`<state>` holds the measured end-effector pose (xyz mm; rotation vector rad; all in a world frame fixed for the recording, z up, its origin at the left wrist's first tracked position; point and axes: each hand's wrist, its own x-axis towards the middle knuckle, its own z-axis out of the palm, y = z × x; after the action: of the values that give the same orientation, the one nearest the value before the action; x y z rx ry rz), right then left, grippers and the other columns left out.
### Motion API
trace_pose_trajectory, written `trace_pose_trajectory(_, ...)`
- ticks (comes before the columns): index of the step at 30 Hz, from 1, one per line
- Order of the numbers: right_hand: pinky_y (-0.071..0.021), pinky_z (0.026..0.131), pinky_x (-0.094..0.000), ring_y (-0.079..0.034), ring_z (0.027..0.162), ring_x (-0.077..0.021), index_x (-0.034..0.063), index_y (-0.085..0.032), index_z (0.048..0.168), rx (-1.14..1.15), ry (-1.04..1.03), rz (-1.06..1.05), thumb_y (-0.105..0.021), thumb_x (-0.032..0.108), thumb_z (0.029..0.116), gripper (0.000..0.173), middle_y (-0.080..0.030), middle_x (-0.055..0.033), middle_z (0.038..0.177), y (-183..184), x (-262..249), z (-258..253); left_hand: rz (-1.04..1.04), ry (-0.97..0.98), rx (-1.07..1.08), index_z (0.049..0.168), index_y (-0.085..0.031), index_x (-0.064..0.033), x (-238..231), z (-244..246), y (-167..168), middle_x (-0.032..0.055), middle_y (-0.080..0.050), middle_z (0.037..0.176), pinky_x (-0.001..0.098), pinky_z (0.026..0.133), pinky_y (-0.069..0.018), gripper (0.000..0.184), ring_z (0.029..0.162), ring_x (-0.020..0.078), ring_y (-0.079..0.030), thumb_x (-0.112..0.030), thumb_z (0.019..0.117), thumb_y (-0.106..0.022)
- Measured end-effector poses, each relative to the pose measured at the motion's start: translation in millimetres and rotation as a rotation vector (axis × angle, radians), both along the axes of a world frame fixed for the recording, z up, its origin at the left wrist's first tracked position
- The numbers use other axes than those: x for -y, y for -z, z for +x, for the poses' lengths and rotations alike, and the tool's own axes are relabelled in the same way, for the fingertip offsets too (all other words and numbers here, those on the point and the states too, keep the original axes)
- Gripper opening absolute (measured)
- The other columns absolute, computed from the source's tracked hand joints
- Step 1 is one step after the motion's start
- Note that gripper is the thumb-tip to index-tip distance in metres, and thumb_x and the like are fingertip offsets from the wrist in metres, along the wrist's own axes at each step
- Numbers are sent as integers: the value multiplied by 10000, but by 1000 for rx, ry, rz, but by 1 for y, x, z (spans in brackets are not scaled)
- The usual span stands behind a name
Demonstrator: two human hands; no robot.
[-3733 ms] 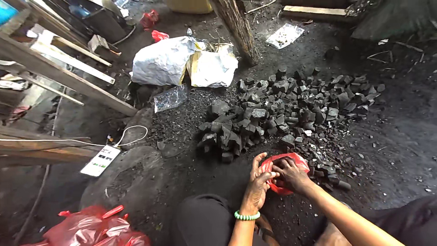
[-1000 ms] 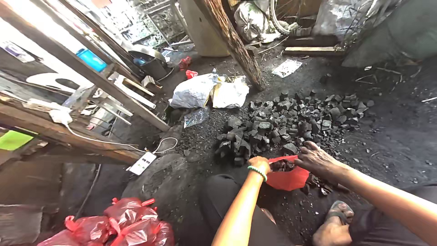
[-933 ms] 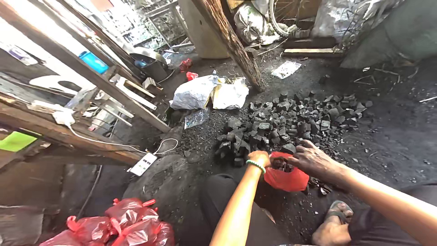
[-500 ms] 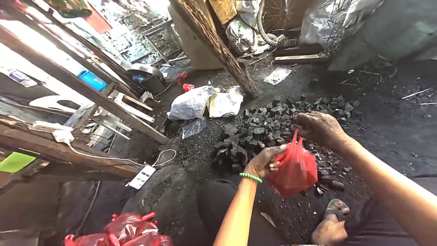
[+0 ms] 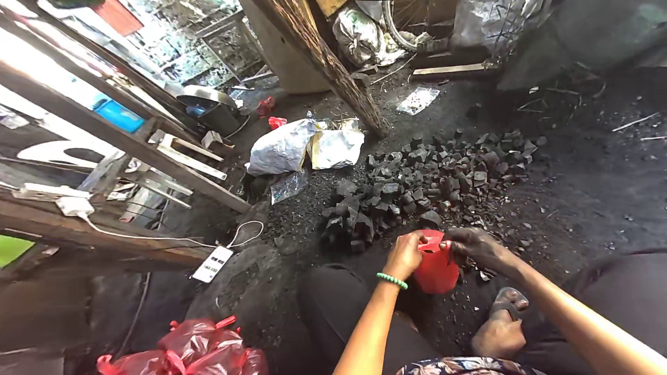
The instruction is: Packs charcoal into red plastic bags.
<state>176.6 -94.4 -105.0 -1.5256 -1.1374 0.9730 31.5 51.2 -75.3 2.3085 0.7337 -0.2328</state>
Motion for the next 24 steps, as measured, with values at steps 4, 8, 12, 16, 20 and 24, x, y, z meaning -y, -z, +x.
trace_pose_trajectory(4, -531, 775, -409, -650, 777, -192, 10, -738, 964, 266, -123, -175, -650, 52, 978, 99, -691, -100, 838, 7, 3, 8, 81, -7, -138, 1247, -667, -24, -16, -9, 17, 233, -696, 1154, 614, 938, -505, 279, 1094, 417, -664, -5, 982, -581)
trace_pose_trajectory(8, -521, 890, -500, -679, 941, -298, 19, -757, 994, 476, -263, -278, -650, 68, 983, 119, -715, -150, 986, 15, 9, 15, 47, -33, -308, 1266, -657, -46, -23, -24, 21, 225, -689, 1167, 615, 933, -501, 281, 1093, 408, -660, -48, 996, -579)
trace_pose_trajectory(12, -498, 971, -528, -670, 1068, -333, 61, -772, 1043, 597, -373, -404, -672, 139, 988, 138, -721, -147, 1082, 17, 8, 13, 85, -27, -594, 1389, -546, -7, -13, -26, 22, 251, -632, 1295, 601, 1030, -457, 472, 1248, 411, -593, -237, 992, -658)
trace_pose_trajectory(16, -495, 992, -529, -664, 1106, -340, 42, -758, 1054, 668, -438, -381, -648, 144, 1001, 159, -718, -146, 1102, 23, 10, 6, 62, 43, -825, 1151, -684, 41, -11, -21, 23, 234, -647, 1277, 587, 1038, -424, 436, 1254, 376, -584, -366, 1006, -621)
trace_pose_trajectory(20, -488, 1017, -503, -648, 1157, -326, 49, -741, 1088, 709, -399, -415, -632, 130, 1006, 158, -711, -138, 1153, 21, 11, -2, -5, 54, -873, 1126, -683, 25, -12, -18, 37, 188, -686, 1190, 555, 991, -440, 351, 1136, 327, -633, -295, 1024, -581)
trace_pose_trajectory(24, -503, 1005, -510, -641, 1179, -343, 49, -731, 1130, 760, -381, -389, -653, 40, 957, 190, -701, -150, 1193, 30, 15, -2, -200, -99, -558, 1178, -668, 55, 2, -1, 63, 241, -666, 1222, 577, 1023, -456, 399, 1184, 372, -621, -308, 1035, -587)
